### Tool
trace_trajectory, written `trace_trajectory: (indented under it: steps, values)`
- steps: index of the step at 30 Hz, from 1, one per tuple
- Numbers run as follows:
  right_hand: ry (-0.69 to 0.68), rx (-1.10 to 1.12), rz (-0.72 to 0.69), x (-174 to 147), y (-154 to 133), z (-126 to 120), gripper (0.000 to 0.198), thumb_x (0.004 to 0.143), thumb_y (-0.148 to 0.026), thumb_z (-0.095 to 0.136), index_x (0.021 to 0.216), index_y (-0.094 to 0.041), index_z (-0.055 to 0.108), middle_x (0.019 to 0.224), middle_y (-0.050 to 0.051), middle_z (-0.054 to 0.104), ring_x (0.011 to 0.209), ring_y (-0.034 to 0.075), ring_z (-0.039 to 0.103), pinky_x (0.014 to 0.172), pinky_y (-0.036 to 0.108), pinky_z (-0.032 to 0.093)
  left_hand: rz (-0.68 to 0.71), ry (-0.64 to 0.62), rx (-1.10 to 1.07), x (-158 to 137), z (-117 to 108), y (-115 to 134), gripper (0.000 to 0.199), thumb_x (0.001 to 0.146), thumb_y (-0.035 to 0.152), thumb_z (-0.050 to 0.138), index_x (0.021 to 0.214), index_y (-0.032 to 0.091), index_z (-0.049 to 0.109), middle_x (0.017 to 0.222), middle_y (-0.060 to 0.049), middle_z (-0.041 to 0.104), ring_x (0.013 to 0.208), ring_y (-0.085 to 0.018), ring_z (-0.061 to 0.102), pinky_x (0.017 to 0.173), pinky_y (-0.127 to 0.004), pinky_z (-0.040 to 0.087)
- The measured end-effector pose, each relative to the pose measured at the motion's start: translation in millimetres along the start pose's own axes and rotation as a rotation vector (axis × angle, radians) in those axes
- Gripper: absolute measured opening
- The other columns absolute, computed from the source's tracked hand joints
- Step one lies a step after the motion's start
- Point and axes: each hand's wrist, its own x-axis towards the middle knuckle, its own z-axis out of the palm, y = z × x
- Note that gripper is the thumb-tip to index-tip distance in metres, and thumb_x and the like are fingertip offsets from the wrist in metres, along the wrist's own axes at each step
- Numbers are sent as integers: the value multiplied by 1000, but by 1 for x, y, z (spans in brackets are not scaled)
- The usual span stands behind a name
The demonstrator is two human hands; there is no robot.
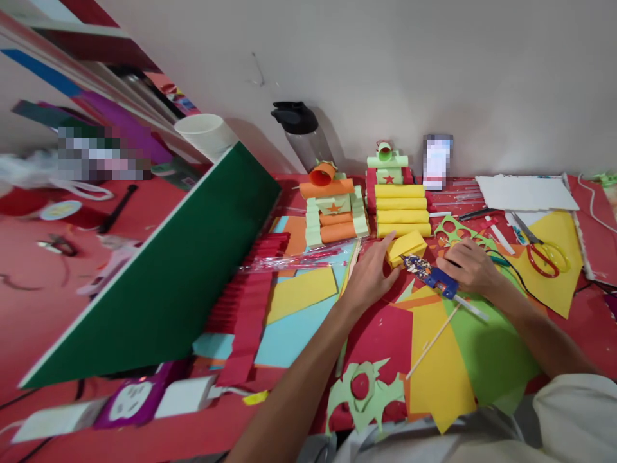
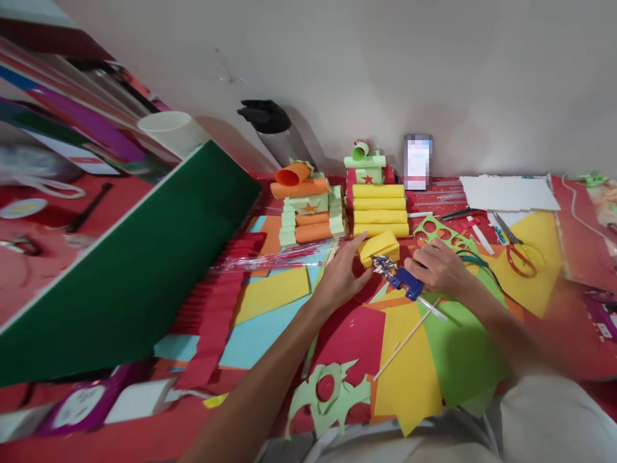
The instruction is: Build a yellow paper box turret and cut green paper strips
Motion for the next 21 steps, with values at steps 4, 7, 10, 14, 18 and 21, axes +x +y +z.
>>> trace_trajectory:
  steps: [4, 7, 10, 14, 18, 21]
  values:
    - [0, -19, 0, 1, -3, 9, 15, 97, -14, 58, 95, -25, 69, 78, 3, 60, 74, 21, 50, 77, 38, 39, 31, 4, -12, -1, -1, 1, 72, 95, 24, 65, 160, 23, 34, 150, -14, 59, 138, -29, 58, 113, -45, 50]
    - [-8, 6, 52, -4, -1, 9, 18, 98, -11, 58, 92, -25, 68, 78, 3, 60, 76, 20, 52, 76, 39, 39, 32, 7, -8, 0, -1, 0, 69, 96, 27, 64, 159, 24, 35, 147, -14, 61, 135, -29, 60, 111, -44, 51]
    - [-15, 30, 121, -14, 5, 4, 20, 99, -12, 57, 87, -25, 66, 74, 3, 58, 74, 21, 51, 75, 39, 39, 18, -7, -1, 1, -2, 1, 69, 96, 27, 64, 159, 25, 37, 139, -12, 64, 128, -29, 63, 106, -43, 53]
    - [0, -51, 119, -22, 9, -3, 21, 99, -16, 57, 81, -25, 63, 71, 3, 56, 71, 21, 50, 72, 40, 39, 2, -21, 10, 3, -3, 2, 67, 96, 28, 64, 158, 25, 40, 133, -11, 66, 122, -28, 65, 104, -41, 54]
    - [28, -68, 77, -17, 2, 0, 21, 98, -15, 57, 80, -24, 62, 71, 3, 56, 72, 21, 50, 71, 39, 39, 24, -21, 6, 2, -2, 1, 67, 96, 26, 63, 158, 24, 40, 136, -12, 65, 125, -28, 64, 105, -41, 53]
    - [-9, -20, 75, -9, -6, 4, 23, 99, -14, 56, 80, -25, 63, 72, 3, 57, 73, 21, 51, 73, 39, 39, 41, -13, -7, 1, -1, 0, 65, 98, 28, 62, 159, 25, 39, 139, -12, 64, 129, -29, 62, 107, -43, 52]
